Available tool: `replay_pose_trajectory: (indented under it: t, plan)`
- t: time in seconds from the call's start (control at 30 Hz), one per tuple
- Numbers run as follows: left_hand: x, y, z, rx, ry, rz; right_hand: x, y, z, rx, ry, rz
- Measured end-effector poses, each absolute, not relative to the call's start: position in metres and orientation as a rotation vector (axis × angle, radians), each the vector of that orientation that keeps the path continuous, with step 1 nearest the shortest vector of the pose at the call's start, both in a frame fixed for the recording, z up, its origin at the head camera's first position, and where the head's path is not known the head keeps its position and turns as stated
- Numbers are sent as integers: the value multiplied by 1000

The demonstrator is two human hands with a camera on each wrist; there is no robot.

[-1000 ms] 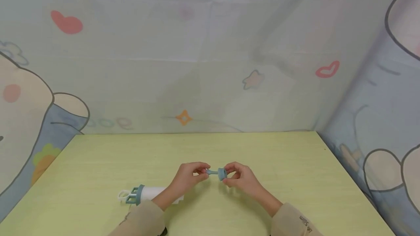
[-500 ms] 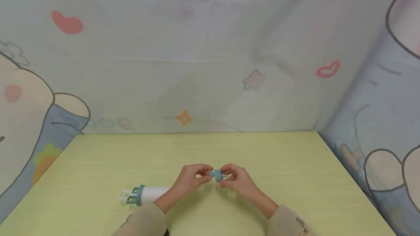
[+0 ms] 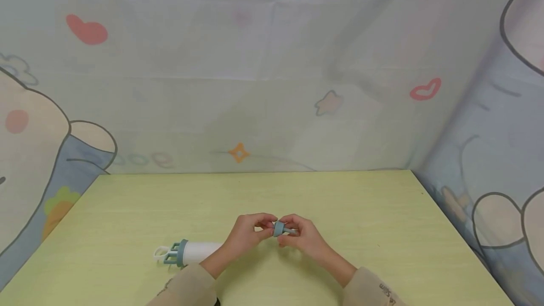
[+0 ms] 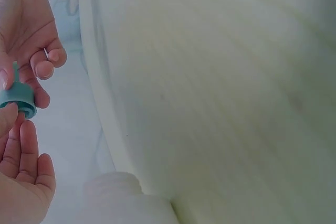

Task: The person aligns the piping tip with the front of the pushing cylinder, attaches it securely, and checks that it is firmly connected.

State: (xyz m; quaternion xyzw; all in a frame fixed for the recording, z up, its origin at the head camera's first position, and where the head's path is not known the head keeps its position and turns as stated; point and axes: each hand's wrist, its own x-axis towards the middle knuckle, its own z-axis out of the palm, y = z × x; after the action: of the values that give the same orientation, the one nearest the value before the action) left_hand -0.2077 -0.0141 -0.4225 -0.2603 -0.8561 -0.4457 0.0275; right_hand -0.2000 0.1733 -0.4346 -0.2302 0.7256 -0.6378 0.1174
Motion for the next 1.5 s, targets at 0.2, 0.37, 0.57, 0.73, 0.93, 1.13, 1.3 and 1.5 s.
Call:
replay_pose_trajectory:
  t: [0.2,0.37,0.57,0.73,0.93,1.13,1.3,1.5]
  plan:
    - [-207,-14,-423,-791,-2627,-1443,-200,171,-436,-665,2150,-1865]
    - [-206,-15,-423,-771,-2641,-1524,-199,170,-436,-667,2191,-1849]
    - [-206,-16,-423,-737,-2669,-1585,-198,168,-434,-698,2252,-1802]
    - [-206,-17,-424,-730,-2676,-1591,-196,166,-431,-742,2286,-1753]
    - [-206,-18,-426,-755,-2684,-1537,-196,163,-431,-828,2283,-1714]
    - [-206,-18,-426,-756,-2716,-1422,-195,163,-429,-850,2301,-1665]
    - [-205,-20,-427,-806,-2721,-1361,-196,164,-428,-815,2346,-1610]
    - [-203,-29,-426,-886,-2732,-1310,-197,167,-429,-772,2381,-1560]
